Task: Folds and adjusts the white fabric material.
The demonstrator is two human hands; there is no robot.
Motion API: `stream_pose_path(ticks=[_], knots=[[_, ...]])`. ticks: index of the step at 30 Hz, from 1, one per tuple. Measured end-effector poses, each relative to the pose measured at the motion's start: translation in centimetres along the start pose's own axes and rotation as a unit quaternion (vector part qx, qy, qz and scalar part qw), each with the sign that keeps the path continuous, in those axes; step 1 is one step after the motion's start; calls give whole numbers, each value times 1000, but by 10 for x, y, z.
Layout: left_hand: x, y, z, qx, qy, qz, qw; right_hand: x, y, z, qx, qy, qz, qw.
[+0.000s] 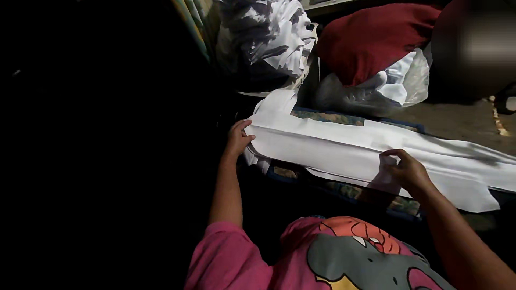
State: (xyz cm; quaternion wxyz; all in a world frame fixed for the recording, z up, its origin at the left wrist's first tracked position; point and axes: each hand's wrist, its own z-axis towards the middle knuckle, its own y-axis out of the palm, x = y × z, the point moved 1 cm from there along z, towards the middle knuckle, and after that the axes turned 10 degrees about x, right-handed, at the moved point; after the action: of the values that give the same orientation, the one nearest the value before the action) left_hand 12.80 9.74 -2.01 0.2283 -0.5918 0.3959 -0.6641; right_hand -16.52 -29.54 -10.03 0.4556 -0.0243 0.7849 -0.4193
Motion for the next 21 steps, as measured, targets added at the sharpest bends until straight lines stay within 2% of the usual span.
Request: stream_pose_path(ticks=[4,7,10,13,17,21], knots=[[5,-2,2,-15,11,31,999,0,0,1,-12,-5,-2,1000],[4,-2,1,-27,1,33,999,-17,-10,1,-16,-5,-21,1000],[2,-1,1,-25,-2,31,999,-41,-28,-5,51,-73,-18,996],[4,-2,1,-27,-3,47,999,-45,-34,-10,103,-135,-15,985],[4,-1,3,-35,-3,46,998,-13,-12,-7,16,-61,-43,997],[5,-3,2,-35,8,55,998,0,4,-9,0,-46,-47,998]])
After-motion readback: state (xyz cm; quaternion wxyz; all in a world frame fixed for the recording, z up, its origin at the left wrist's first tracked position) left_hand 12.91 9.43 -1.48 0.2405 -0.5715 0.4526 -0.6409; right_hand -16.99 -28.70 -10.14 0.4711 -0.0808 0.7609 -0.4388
